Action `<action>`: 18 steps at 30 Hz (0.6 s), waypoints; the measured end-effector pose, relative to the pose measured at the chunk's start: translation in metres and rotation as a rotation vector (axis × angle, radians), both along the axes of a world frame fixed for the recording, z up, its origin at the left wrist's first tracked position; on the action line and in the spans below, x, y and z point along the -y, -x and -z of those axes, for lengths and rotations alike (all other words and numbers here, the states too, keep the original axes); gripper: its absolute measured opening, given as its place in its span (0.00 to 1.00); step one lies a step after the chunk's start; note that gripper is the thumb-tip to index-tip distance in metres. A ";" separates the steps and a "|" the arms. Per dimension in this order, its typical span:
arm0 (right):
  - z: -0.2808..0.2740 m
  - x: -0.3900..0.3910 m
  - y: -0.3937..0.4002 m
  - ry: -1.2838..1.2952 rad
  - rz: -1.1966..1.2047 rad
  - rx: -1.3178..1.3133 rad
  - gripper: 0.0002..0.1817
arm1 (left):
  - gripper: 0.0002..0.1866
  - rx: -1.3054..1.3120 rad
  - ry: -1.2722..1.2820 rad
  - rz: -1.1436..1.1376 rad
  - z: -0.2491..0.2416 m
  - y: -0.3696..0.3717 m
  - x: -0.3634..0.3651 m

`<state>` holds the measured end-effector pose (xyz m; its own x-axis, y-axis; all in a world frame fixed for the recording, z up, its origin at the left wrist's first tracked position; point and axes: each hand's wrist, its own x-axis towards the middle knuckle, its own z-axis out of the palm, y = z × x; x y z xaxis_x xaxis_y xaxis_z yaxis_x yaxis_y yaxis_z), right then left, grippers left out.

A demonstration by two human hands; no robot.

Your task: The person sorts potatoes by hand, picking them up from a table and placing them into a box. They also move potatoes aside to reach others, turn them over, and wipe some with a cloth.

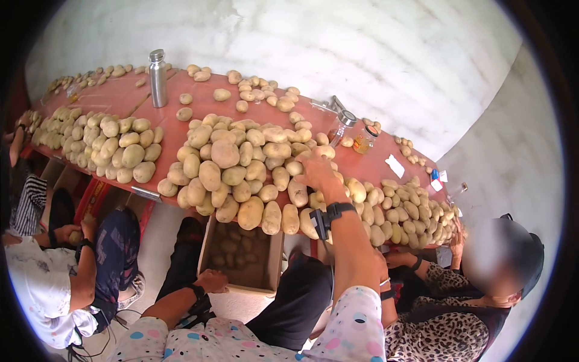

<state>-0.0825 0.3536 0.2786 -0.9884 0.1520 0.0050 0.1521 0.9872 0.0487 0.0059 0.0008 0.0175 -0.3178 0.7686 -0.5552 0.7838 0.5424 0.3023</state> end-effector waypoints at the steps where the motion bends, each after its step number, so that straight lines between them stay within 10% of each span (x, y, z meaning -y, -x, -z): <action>1: 0.001 0.005 -0.010 0.032 -0.025 -0.135 0.30 | 0.18 -0.001 -0.005 0.009 0.003 0.001 0.000; 2: 0.002 0.011 -0.019 0.025 -0.015 -0.135 0.30 | 0.19 -0.007 0.002 0.006 0.009 0.002 0.000; 6: 0.004 0.080 -0.075 1.774 0.088 -0.288 0.33 | 0.21 -0.008 0.085 0.020 0.002 0.001 -0.005; 10: 0.033 0.181 -0.118 2.619 0.011 0.058 0.37 | 0.23 -0.125 -0.054 0.014 0.019 -0.005 0.000; 13: 0.093 0.229 -0.125 2.910 0.258 0.165 0.38 | 0.23 -0.106 0.021 -0.007 0.021 -0.005 0.004; 18: 0.198 0.235 -0.124 2.812 0.962 0.152 0.37 | 0.22 -0.478 -0.671 0.045 0.118 0.004 0.009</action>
<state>0.0420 0.1186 0.0802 -0.7526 -0.1904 -0.6303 0.2961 -0.9529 -0.0658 0.0021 -0.0083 -0.1002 -0.3642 0.9065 0.2136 0.9268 0.3303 0.1786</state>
